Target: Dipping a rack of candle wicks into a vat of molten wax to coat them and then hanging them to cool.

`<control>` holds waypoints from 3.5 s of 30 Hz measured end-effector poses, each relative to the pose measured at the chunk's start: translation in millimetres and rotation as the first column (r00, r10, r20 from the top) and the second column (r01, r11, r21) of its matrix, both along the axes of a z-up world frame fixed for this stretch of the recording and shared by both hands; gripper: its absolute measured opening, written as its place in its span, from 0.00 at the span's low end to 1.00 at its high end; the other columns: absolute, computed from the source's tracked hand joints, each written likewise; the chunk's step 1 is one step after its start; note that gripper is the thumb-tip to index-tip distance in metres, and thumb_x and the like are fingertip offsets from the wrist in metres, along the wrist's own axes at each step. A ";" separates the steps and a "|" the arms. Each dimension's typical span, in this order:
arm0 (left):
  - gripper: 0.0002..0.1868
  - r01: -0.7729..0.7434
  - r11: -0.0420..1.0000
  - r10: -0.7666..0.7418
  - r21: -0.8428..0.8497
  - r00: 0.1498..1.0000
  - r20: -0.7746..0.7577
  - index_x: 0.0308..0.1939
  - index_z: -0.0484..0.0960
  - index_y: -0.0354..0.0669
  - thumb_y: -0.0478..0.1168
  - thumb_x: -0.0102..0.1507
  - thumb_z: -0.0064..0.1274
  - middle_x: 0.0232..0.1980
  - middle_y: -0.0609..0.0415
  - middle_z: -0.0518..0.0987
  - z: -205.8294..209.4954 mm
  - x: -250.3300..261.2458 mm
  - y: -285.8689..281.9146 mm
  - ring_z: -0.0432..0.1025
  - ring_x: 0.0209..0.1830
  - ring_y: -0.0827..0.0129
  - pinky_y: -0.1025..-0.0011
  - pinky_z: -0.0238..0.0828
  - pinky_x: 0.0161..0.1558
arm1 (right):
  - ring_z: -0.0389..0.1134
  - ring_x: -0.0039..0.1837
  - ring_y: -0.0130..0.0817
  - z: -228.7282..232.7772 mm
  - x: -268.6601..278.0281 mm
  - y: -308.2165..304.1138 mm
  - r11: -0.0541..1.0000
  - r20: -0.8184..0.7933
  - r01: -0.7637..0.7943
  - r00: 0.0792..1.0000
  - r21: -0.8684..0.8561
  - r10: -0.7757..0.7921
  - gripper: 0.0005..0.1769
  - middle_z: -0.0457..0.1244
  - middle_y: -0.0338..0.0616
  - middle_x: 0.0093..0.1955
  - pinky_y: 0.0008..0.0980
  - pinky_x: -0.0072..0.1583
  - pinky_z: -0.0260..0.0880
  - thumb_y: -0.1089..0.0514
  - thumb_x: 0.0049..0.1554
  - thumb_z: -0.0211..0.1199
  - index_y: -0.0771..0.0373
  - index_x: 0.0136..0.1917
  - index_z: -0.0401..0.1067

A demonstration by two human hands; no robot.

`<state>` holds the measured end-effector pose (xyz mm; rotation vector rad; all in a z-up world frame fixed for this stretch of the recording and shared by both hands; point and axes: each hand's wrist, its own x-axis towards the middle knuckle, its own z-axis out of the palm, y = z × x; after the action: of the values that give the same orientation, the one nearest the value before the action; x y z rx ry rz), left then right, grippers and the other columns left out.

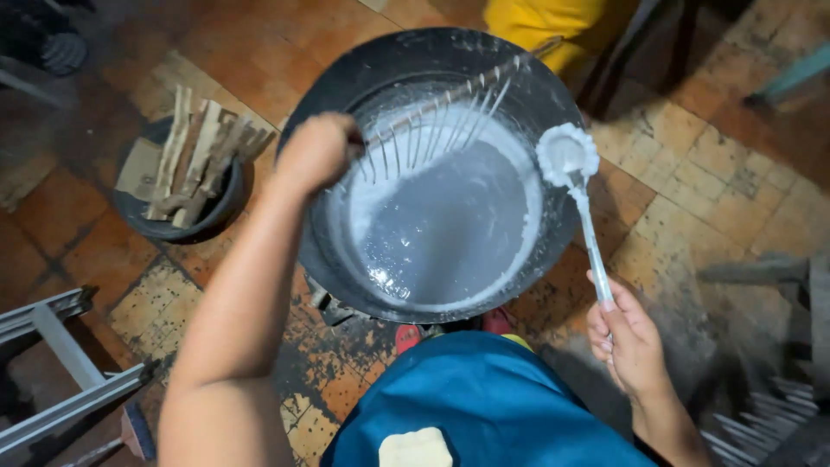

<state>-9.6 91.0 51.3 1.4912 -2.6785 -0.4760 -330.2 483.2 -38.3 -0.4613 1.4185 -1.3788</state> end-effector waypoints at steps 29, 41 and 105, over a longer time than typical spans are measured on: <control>0.09 -0.344 0.657 0.320 0.671 0.933 0.164 0.50 0.78 0.45 0.40 0.70 0.43 0.53 0.48 0.75 -443.7 -23.1 24.2 0.70 0.44 0.55 0.59 0.65 0.47 | 0.47 0.26 0.26 -71.2 6.7 37.2 0.932 -0.329 0.344 0.898 0.115 -0.291 0.31 0.50 0.46 0.29 0.23 0.31 0.43 0.56 0.65 0.46 0.63 0.80 0.58; 0.08 -0.328 0.698 0.319 0.637 0.938 0.134 0.47 0.81 0.44 0.41 0.68 0.51 0.46 0.46 0.81 -470.7 -17.3 25.6 0.74 0.45 0.53 0.58 0.68 0.48 | 0.53 0.27 0.26 -59.2 17.8 23.4 0.969 -0.158 0.246 0.956 -0.038 -0.249 0.32 0.52 0.39 0.28 0.20 0.29 0.50 0.53 0.64 0.49 0.63 0.79 0.57; 0.09 -0.143 0.972 0.174 -0.185 0.971 0.161 0.47 0.82 0.47 0.45 0.66 0.57 0.44 0.51 0.77 32.9 44.3 41.4 0.80 0.37 0.42 0.47 0.80 0.41 | 0.74 0.60 0.55 -124.3 17.3 -319.1 0.441 -0.569 -0.388 -0.332 0.809 0.752 0.21 0.73 0.57 0.51 0.56 0.61 0.74 0.64 0.62 0.48 0.55 0.62 0.78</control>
<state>34.7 132.4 84.2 1.7518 -2.6136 -0.1045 -312.9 164.1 -162.6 -1.9264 1.7881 0.4191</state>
